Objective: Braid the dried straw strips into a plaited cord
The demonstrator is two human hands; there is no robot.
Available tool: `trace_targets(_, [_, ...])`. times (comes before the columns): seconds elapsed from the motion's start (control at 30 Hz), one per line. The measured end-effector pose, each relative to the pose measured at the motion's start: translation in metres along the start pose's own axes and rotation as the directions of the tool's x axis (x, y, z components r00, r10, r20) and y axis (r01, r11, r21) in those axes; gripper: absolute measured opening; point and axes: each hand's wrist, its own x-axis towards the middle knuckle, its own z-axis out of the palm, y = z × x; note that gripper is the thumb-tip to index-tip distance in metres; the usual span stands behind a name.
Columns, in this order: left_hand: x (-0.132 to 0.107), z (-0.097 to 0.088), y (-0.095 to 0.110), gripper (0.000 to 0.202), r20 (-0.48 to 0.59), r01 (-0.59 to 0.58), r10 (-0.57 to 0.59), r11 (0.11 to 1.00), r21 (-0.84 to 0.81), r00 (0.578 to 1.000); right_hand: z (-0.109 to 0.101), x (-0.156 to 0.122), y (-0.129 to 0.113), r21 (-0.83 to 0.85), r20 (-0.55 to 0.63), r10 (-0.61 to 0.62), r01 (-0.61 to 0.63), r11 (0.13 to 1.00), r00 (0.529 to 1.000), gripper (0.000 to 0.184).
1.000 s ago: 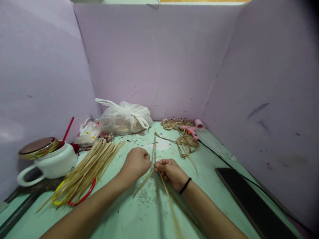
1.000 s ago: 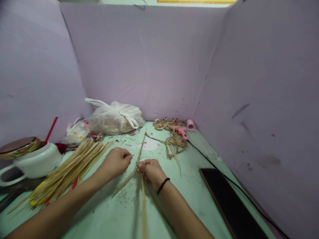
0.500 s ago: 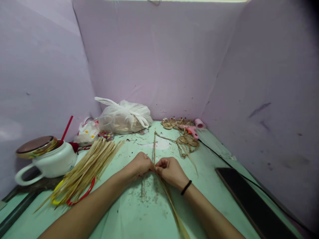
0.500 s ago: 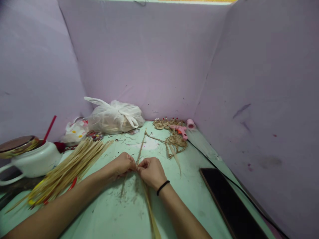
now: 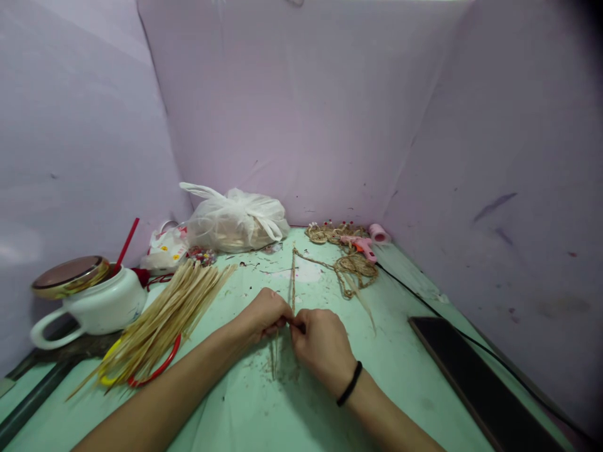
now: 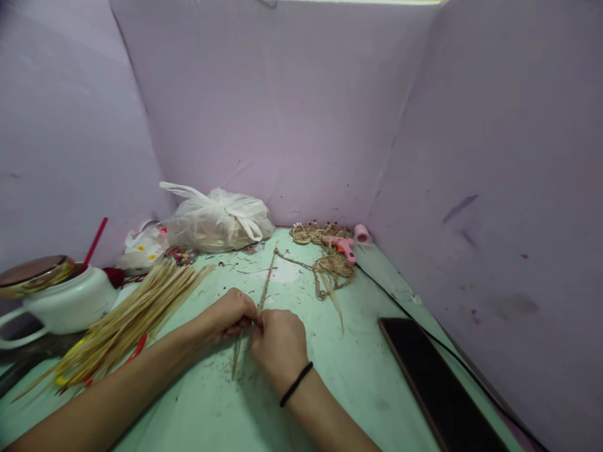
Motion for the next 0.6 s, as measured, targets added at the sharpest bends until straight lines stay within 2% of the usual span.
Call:
trace_targets(0.07, [0.002, -0.003, -0.001, 0.017, 0.010, -0.037, 0.036, 0.999, 0.029, 0.999, -0.002, -0.001, 0.000, 0.001, 0.036, -0.017, 0.017, 1.000, 0.999, 0.015])
trace_targets(0.13, [0.005, -0.006, -0.003, 0.015, 0.043, -0.057, 0.054, 0.997, 0.057, 0.998, -0.004, 0.003, 0.004, 0.070, 0.071, 0.006, -0.011, 0.997, 0.997, 0.015])
trace_targets(0.23, [0.008, -0.011, -0.003, 0.016, 0.102, -0.071, 0.063, 0.995, 0.068, 0.993, -0.005, 0.014, 0.014, 0.274, 0.011, 0.112, -0.111, 0.955, 0.994, 0.018])
trace_targets(0.27, [0.009, -0.013, -0.002, 0.016, 0.117, -0.072, 0.064, 0.996, 0.061, 0.991, -0.004, 0.018, 0.017, 0.368, 0.006, 0.152, -0.144, 0.919, 0.988, 0.017])
trace_targets(0.3, [0.009, -0.014, -0.002, 0.016, 0.130, -0.070, 0.063, 0.996, 0.053, 0.990, -0.002, 0.021, 0.019, 0.477, 0.055, 0.183, -0.187, 0.859, 0.982, 0.015])
trace_targets(0.37, [0.008, -0.015, -0.001, 0.015, 0.155, -0.067, 0.061, 0.997, 0.031, 0.986, 0.002, 0.025, 0.019, 0.651, 0.265, 0.208, -0.333, 0.682, 0.942, 0.014])
trace_targets(0.43, [0.009, -0.016, -0.002, 0.012, 0.185, -0.068, 0.063, 0.997, 0.020, 0.981, 0.005, 0.025, 0.016, 0.705, 0.418, 0.190, -0.449, 0.549, 0.888, 0.014])
trace_targets(0.5, [0.011, -0.016, -0.004, 0.009, 0.216, -0.080, 0.072, 0.996, 0.030, 0.974, 0.007, 0.024, 0.012, 0.704, 0.437, 0.200, -0.472, 0.531, 0.877, 0.013])
trace_targets(0.6, [0.014, -0.017, -0.006, 0.007, 0.226, -0.119, 0.092, 0.987, 0.111, 0.970, 0.007, 0.023, 0.011, 0.689, 0.390, 0.216, -0.439, 0.577, 0.895, 0.014])
